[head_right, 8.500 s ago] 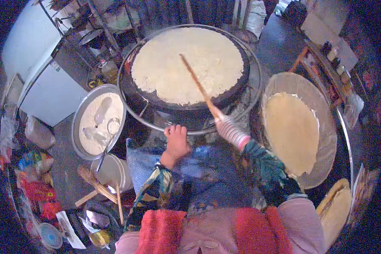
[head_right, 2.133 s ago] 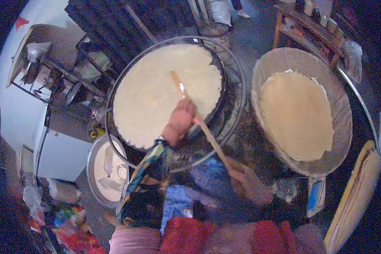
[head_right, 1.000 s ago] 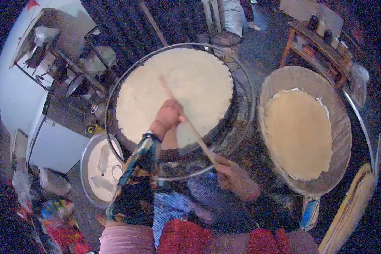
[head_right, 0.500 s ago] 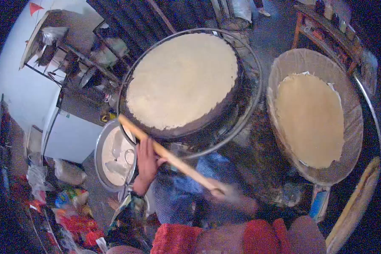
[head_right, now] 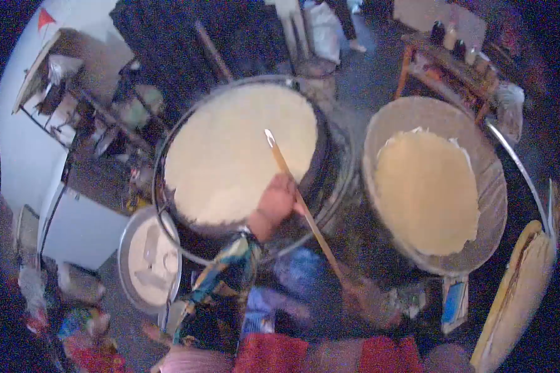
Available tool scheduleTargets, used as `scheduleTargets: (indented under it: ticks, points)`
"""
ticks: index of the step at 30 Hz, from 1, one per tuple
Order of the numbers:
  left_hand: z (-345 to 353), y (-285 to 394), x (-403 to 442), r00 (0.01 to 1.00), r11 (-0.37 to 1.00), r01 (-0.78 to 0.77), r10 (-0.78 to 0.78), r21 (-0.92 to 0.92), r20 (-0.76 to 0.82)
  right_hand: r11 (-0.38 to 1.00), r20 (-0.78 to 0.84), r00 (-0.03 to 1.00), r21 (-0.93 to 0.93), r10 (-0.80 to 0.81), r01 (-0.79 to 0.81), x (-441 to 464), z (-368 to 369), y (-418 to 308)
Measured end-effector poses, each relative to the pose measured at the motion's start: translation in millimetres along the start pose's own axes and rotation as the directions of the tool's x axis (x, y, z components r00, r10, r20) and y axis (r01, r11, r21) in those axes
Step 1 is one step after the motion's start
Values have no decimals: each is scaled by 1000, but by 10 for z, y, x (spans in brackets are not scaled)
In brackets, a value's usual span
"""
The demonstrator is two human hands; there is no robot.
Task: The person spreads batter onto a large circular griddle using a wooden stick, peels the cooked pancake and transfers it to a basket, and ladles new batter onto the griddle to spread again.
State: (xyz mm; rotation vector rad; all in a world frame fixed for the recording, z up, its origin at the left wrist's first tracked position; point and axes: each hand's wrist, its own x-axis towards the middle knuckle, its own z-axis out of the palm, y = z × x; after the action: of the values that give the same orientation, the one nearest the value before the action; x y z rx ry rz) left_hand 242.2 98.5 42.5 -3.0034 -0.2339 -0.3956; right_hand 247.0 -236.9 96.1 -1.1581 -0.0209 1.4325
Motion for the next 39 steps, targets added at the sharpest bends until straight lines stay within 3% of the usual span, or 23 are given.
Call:
scheduleTargets:
  ticks: [1,4,5,6,7,8,9,10,12,13,14,16,17,19,20,21,22,24,28,30,33,37,39]
  points:
    - [-40,-108,-151,999,1000,24,-24,-10,21,999,4,999,-6,33,-33,44,100,-73]
    - [-167,-469,-624,989,993,99,-92,59,-119,1000,235,972,-22,-2,8,177,385,-170]
    - [-288,-553,-835,980,989,127,-113,74,-165,974,233,971,-228,52,3,326,362,-74]
    - [-431,-598,-1076,973,977,210,-206,30,-107,907,227,969,-420,100,5,493,321,46]
    - [-455,-682,-1363,960,963,271,-270,5,-72,909,237,966,-417,106,3,699,281,288]
    - [-634,-663,-1588,939,938,344,-344,46,4,879,304,952,-463,39,112,915,247,607]
    - [-499,-747,-1938,951,928,308,-294,209,-97,863,342,940,-476,5,169,920,258,715]
    - [-729,-621,-2077,894,894,448,-448,7,34,845,379,925,-485,-29,225,900,305,779]
    - [-765,-389,-2440,906,900,423,-420,104,-55,716,482,857,-533,-181,451,676,396,782]
    - [-805,-289,-2356,916,906,401,-395,137,-65,767,467,872,-503,-147,399,462,374,648]
    - [-847,-60,-2222,923,908,385,-378,162,-75,698,360,932,-660,-30,278,533,-52,929]
    - [-1021,211,-1496,931,922,362,-366,-135,0,580,222,972,-803,79,137,538,-459,1143]
    - [-902,301,-1174,958,967,220,-240,-130,-159,619,133,989,-772,-63,143,384,-484,1022]
    - [-728,425,-413,970,972,19,-74,-234,-230,682,-75,940,-708,-332,184,-60,-453,719]
    - [-645,445,-39,981,942,-81,18,-325,-193,769,-160,923,-611,-350,186,-197,-318,535]
    - [-448,484,249,966,965,-165,116,-204,-231,840,-243,899,-503,-365,205,-333,-183,350]
    - [-132,448,429,963,963,-170,117,-209,-241,836,-249,894,-509,-371,205,-296,-4,192]
    - [285,341,656,979,972,-202,195,116,65,889,-154,949,-418,-275,190,-181,197,-61]
    - [182,-320,500,990,993,-112,108,39,87,876,39,966,-414,-255,248,266,290,-203]
    - [-116,-644,351,981,997,45,-55,56,186,965,157,977,-197,-146,176,559,332,-336]
    - [-100,-1159,-19,976,978,189,-197,83,90,994,238,971,-103,-8,34,831,633,-550]
    - [-242,-1646,-663,966,963,254,-258,89,31,990,305,948,-134,91,-52,1216,956,-499]
    - [-324,-1777,-1081,931,929,361,-364,75,33,948,400,916,-294,7,121,1392,1068,-344]
